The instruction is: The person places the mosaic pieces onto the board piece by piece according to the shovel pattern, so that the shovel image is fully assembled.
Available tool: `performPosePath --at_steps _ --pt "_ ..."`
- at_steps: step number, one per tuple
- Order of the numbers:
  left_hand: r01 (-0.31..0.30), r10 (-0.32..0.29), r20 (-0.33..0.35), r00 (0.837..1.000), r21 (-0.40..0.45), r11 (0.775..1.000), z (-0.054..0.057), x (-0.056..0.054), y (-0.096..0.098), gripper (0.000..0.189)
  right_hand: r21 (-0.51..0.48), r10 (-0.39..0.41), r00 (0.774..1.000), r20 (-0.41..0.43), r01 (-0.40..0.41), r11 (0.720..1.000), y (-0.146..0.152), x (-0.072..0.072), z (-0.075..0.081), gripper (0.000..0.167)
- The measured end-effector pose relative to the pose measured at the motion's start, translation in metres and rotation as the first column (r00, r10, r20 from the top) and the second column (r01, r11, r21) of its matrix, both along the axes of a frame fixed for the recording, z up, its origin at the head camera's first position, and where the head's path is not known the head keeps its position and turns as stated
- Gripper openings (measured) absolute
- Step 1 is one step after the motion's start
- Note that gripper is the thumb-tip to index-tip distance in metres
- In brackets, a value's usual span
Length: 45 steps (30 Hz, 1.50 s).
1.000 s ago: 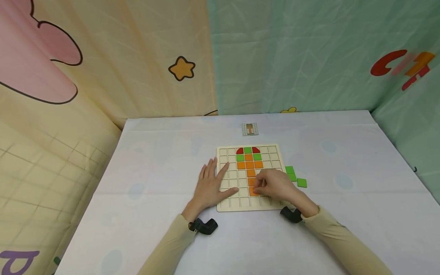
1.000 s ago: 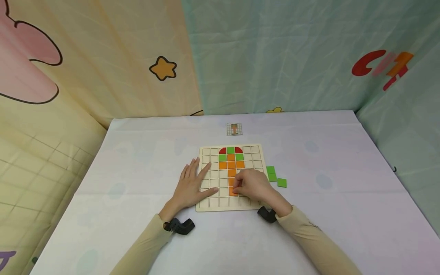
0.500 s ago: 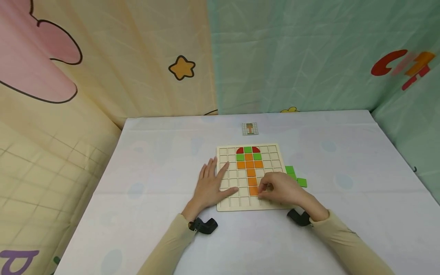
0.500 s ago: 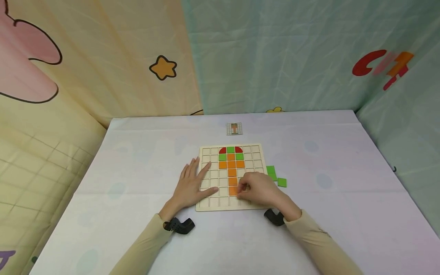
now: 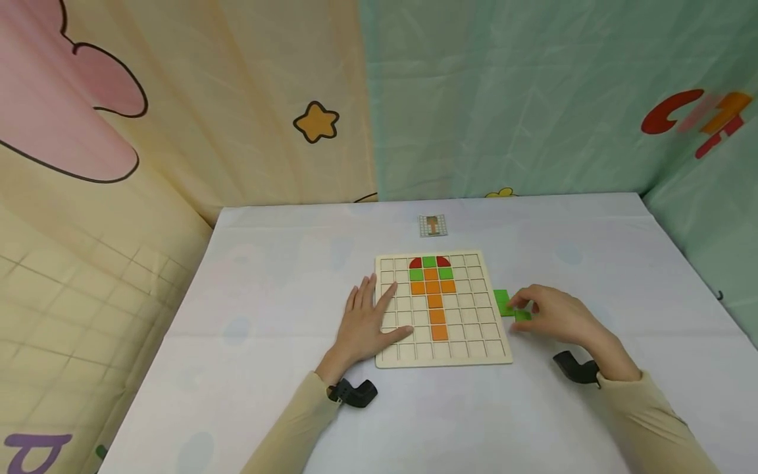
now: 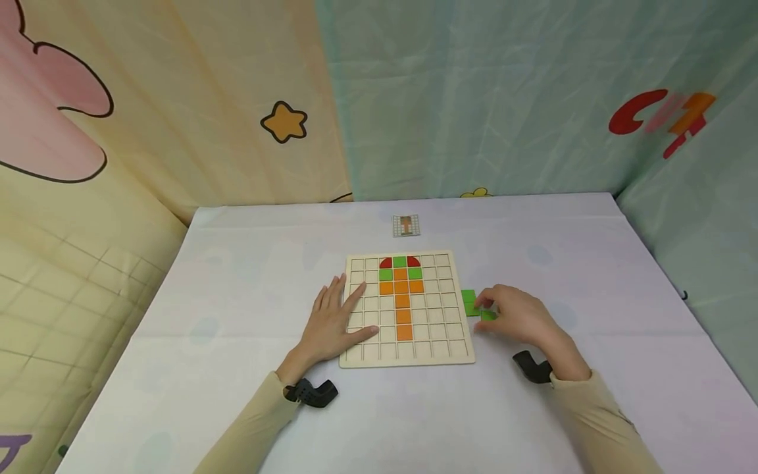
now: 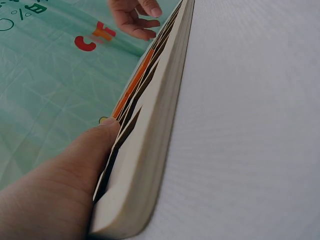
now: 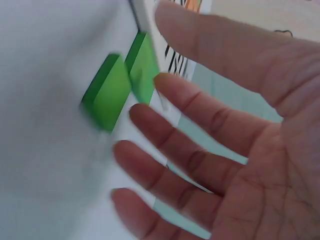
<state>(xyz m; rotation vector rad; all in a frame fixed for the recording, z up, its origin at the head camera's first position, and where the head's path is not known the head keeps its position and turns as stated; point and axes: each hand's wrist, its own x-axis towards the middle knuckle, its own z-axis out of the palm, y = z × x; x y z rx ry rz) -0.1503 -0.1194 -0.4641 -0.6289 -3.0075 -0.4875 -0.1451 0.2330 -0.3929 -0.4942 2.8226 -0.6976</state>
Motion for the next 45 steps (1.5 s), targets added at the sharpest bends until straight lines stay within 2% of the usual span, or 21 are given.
performPosePath --at_steps 3,5,12,19,26,32,35,38,45 --pt "-0.002 0.002 -0.001 1.0 -0.01 1.0 0.0 0.0 0.0 0.09 0.038 -0.004 0.999 0.036 0.003 0.999 0.008 0.0 -0.003 0.048" --pt "-0.003 0.003 -0.007 1.0 -0.008 1.0 0.0 0.0 0.0 0.089 0.059 0.002 0.999 0.033 -0.004 0.998 0.011 0.001 -0.005 0.049" --pt "0.004 -0.004 -0.006 1.0 0.01 1.0 0.0 0.001 0.0 0.089 0.062 -0.001 1.0 0.011 0.0 0.998 0.013 0.005 -0.009 0.031" --pt "0.003 -0.003 -0.012 1.0 0.004 1.0 0.001 0.001 0.0 0.089 0.028 -0.01 1.0 -0.007 0.01 1.0 0.012 0.008 -0.011 0.025" --pt "0.004 -0.004 -0.017 1.0 0.007 1.0 -0.001 0.0 0.0 0.09 -0.009 -0.056 0.998 0.006 0.056 0.998 0.016 0.01 -0.01 0.012" --pt "-0.001 0.001 -0.006 1.0 -0.002 1.0 -0.001 0.0 0.0 0.09 -0.041 -0.069 0.995 -0.073 0.066 0.997 0.01 0.014 -0.003 0.004" --pt "-0.001 0.001 -0.008 1.0 0.005 1.0 0.0 0.0 0.0 0.09 -0.087 -0.042 0.996 -0.081 0.035 0.996 0.001 0.017 0.0 0.004" --pt "0.0 0.001 -0.013 1.0 0.009 1.0 0.001 0.0 0.0 0.089 -0.146 0.017 0.997 -0.071 -0.027 0.989 -0.014 0.02 0.001 0.006" --pt "0.001 -0.001 -0.011 1.0 0.008 1.0 0.001 0.0 0.0 0.09 -0.249 0.185 0.982 -0.048 -0.191 0.949 -0.056 0.023 -0.005 0.006"
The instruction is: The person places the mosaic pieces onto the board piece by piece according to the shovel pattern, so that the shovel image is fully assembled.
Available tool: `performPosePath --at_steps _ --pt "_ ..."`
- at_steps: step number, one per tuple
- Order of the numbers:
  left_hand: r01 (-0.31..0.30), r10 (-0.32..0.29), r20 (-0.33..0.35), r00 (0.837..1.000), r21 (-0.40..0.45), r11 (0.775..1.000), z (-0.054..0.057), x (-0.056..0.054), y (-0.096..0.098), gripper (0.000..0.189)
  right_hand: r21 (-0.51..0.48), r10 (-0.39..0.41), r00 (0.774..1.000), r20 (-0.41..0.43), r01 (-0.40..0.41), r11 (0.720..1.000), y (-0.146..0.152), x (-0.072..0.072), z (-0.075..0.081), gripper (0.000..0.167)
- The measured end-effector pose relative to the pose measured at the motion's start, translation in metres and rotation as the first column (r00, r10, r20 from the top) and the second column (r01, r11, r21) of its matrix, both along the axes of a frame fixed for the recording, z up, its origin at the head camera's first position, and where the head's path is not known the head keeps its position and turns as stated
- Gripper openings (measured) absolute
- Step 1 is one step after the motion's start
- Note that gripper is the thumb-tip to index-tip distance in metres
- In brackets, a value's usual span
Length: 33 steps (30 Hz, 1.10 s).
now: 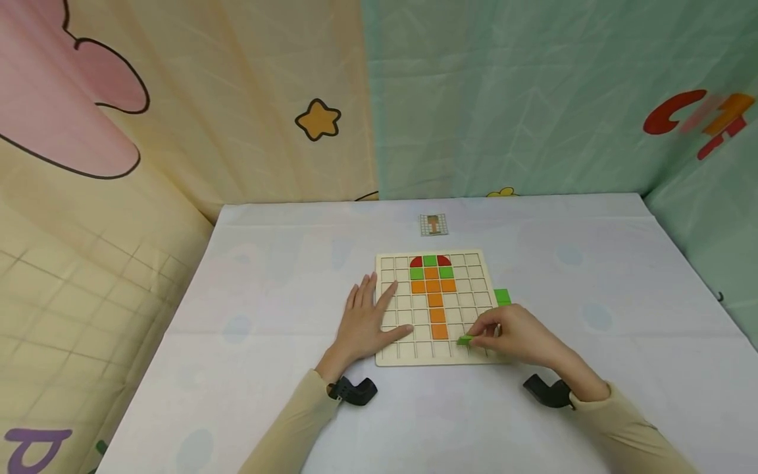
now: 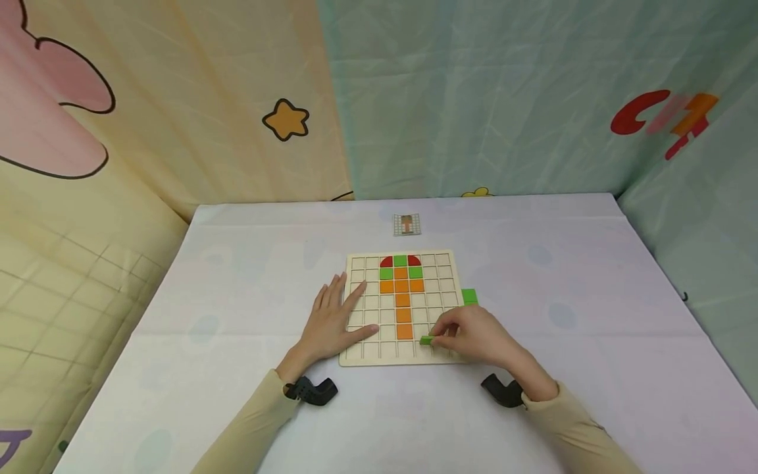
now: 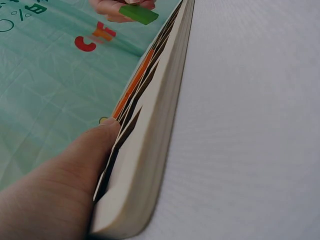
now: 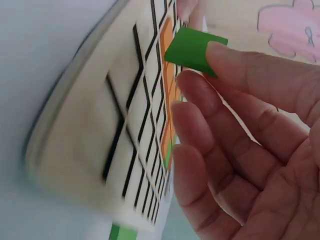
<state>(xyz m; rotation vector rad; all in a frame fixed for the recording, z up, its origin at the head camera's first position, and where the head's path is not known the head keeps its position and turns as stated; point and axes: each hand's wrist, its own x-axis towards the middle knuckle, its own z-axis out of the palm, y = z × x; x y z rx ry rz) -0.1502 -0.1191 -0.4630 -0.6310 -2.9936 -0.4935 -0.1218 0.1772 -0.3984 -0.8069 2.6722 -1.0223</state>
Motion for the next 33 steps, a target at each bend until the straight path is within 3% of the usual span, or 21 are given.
performPosePath --at_steps 9,16,22,28,33 --pt "0.0 0.0 0.0 1.0 -0.012 1.0 0.0 0.0 0.0 0.089 -0.036 0.124 0.992 -0.027 -0.125 0.991 -0.048 -0.004 -0.013 0.012" --pt "0.002 -0.002 -0.002 1.0 -0.014 1.0 0.0 0.0 -0.001 0.089 0.005 0.094 0.992 -0.082 -0.094 0.996 -0.067 -0.007 -0.018 0.011" --pt "-0.005 0.005 0.0 1.0 -0.013 1.0 0.001 0.0 -0.001 0.089 0.024 0.101 0.993 -0.059 -0.099 0.995 -0.069 -0.006 -0.018 0.014" --pt "-0.015 0.015 0.004 1.0 -0.017 1.0 -0.001 -0.001 0.0 0.089 0.079 0.084 0.985 -0.151 -0.073 0.994 -0.07 -0.005 -0.018 0.015" --pt "-0.015 0.015 0.003 1.0 -0.017 1.0 -0.002 -0.001 0.0 0.089 0.115 0.095 0.979 -0.179 -0.075 0.991 -0.072 -0.003 -0.017 0.015"
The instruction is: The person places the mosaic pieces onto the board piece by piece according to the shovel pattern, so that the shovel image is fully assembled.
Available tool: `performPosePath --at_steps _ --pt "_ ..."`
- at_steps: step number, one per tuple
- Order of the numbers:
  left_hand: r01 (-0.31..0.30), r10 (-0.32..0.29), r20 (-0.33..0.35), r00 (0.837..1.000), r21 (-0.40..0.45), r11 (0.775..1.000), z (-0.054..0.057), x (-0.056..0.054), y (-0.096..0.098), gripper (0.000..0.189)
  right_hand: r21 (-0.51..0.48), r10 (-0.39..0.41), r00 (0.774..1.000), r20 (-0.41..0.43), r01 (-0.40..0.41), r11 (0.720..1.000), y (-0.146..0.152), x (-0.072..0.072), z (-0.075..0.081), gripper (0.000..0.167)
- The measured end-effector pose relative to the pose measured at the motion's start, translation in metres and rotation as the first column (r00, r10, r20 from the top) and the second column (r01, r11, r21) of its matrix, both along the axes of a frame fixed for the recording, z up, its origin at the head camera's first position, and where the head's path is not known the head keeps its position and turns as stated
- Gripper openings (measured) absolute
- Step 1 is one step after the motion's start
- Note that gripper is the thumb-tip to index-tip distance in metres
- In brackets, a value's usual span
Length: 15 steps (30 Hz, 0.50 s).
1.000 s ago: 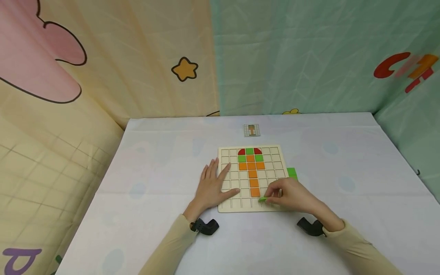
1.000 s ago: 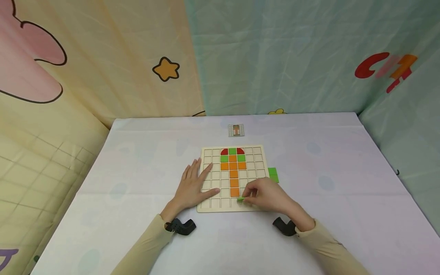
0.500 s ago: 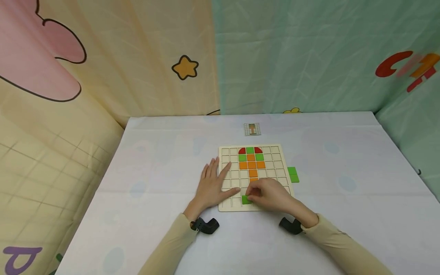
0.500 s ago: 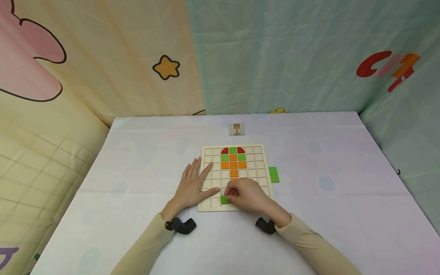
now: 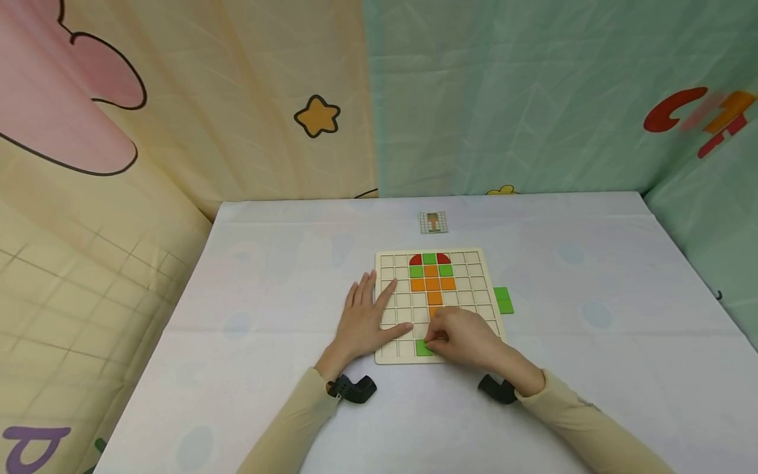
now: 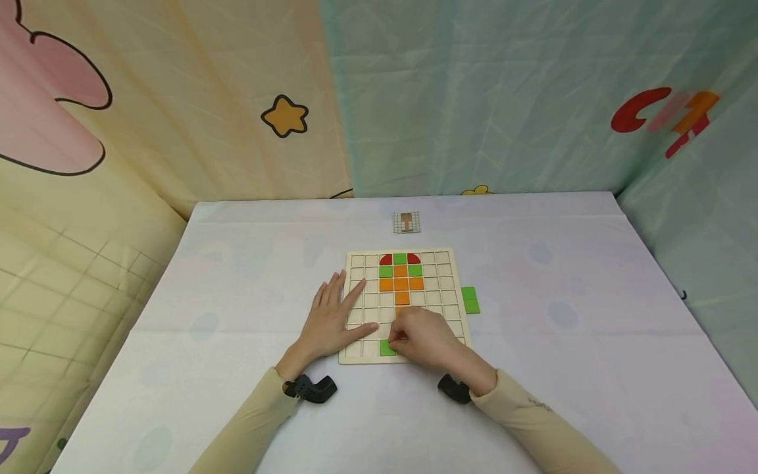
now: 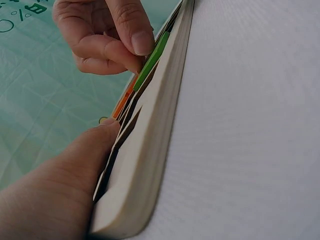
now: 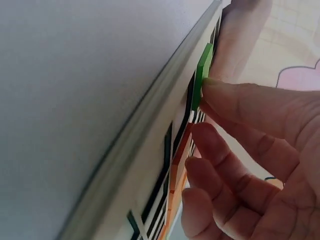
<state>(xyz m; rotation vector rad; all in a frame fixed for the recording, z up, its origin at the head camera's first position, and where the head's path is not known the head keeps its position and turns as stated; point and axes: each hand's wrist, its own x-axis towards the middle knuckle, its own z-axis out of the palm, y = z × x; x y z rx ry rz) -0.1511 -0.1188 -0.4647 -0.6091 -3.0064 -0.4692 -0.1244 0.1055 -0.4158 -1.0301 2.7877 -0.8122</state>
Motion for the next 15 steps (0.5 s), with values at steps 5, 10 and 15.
performPosePath --at_steps 5,10,15 --pt "0.005 -0.005 -0.006 1.0 0.015 1.0 0.0 0.0 0.0 0.089 0.041 0.037 0.999 -0.03 -0.036 0.999 0.006 0.002 0.0 0.007" --pt "0.007 -0.007 -0.005 1.0 0.018 1.0 0.0 0.0 -0.001 0.089 -0.003 0.064 0.998 -0.004 -0.064 0.998 0.024 0.0 0.001 0.009" --pt "0.005 -0.005 0.005 1.0 0.012 1.0 0.0 0.0 0.0 0.089 -0.066 -0.024 0.998 -0.058 0.02 0.998 0.05 -0.007 0.002 0.007"
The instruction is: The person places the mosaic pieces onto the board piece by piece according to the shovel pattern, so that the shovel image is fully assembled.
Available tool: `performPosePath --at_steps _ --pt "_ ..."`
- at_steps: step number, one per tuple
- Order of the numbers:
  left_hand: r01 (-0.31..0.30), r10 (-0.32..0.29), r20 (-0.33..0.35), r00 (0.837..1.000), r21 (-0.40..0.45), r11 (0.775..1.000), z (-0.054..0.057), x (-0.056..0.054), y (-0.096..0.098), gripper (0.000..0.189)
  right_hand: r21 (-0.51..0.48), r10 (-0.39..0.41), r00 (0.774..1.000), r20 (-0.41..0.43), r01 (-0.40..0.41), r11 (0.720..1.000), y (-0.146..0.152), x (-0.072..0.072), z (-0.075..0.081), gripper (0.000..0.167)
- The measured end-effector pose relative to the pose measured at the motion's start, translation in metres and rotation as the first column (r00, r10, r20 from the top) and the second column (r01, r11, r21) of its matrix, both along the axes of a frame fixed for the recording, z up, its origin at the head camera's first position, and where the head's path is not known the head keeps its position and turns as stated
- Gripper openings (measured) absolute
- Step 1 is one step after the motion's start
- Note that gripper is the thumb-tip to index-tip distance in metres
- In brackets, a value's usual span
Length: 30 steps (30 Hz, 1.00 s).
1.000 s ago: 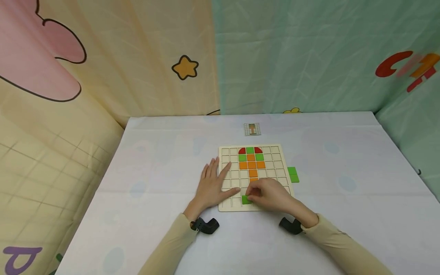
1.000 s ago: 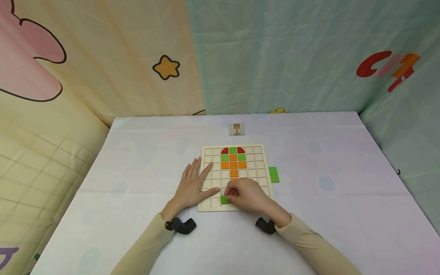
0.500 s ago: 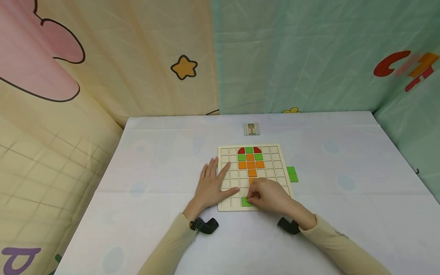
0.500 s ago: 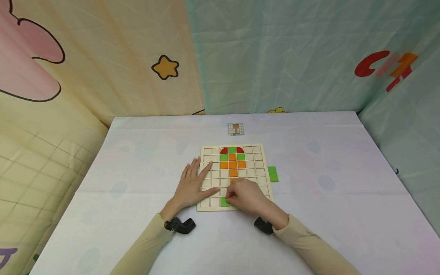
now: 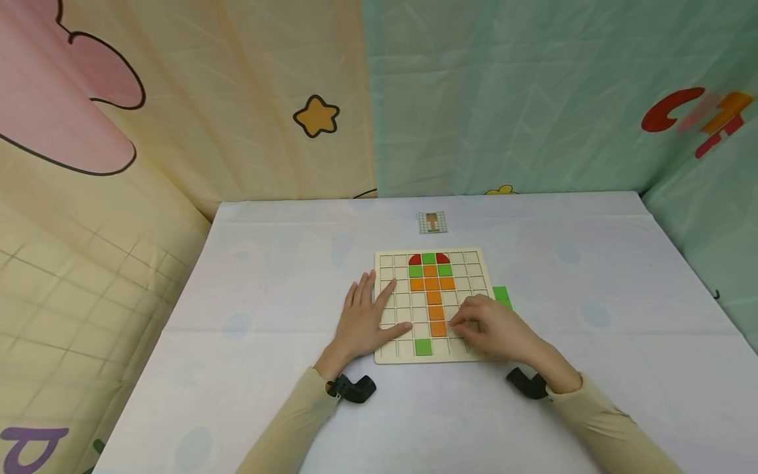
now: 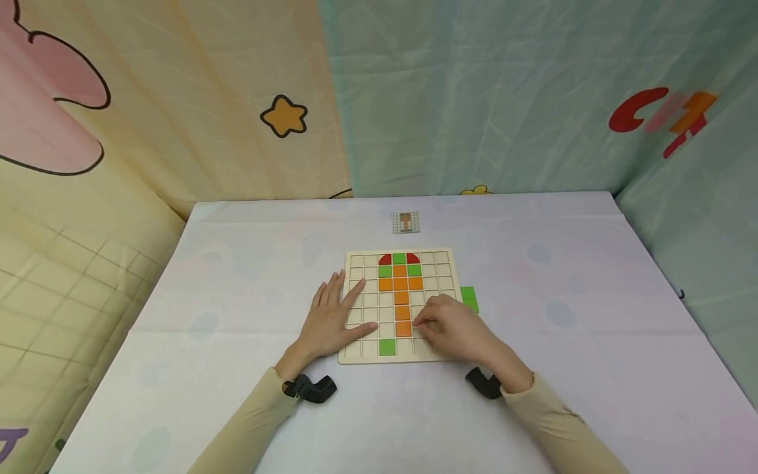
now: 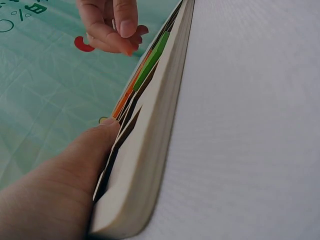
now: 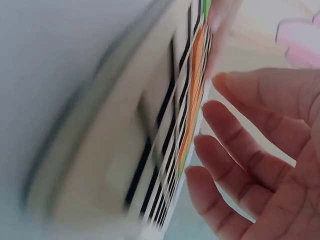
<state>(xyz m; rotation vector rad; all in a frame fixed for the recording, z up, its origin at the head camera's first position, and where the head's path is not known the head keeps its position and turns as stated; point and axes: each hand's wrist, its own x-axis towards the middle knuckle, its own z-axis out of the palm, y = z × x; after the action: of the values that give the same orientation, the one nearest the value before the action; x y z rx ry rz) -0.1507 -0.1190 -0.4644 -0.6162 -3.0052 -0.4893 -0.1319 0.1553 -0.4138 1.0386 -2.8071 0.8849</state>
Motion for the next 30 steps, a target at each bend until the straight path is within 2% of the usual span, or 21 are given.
performPosePath --at_steps 5,9,13,18,23,30 --pt "0.001 -0.001 0.0 1.0 0.008 1.0 0.001 0.0 0.0 0.089 0.014 -0.179 0.983 -0.039 0.179 0.984 0.029 -0.013 0.004 0.01" --pt "0.003 -0.003 -0.002 1.0 0.004 1.0 0.0 0.001 -0.001 0.089 0.117 -0.281 0.96 0.003 0.279 0.953 0.048 -0.02 0.006 0.025" --pt "-0.001 0.001 -0.004 1.0 0.0 1.0 0.0 0.002 -0.001 0.089 0.201 -0.294 0.954 0.051 0.279 0.939 0.059 -0.025 0.003 0.038" --pt "-0.004 0.004 -0.004 1.0 0.003 1.0 -0.001 0.002 -0.001 0.089 0.226 -0.282 0.958 0.048 0.265 0.937 0.062 -0.026 0.001 0.04" --pt "0.006 -0.006 -0.011 1.0 0.013 1.0 0.001 0.002 -0.001 0.088 0.198 -0.305 0.951 0.058 0.289 0.937 0.064 -0.026 0.002 0.032" --pt "0.011 -0.011 -0.006 1.0 0.01 1.0 0.001 0.001 -0.001 0.089 0.136 -0.391 0.915 0.102 0.376 0.916 0.068 -0.028 0.004 0.013"
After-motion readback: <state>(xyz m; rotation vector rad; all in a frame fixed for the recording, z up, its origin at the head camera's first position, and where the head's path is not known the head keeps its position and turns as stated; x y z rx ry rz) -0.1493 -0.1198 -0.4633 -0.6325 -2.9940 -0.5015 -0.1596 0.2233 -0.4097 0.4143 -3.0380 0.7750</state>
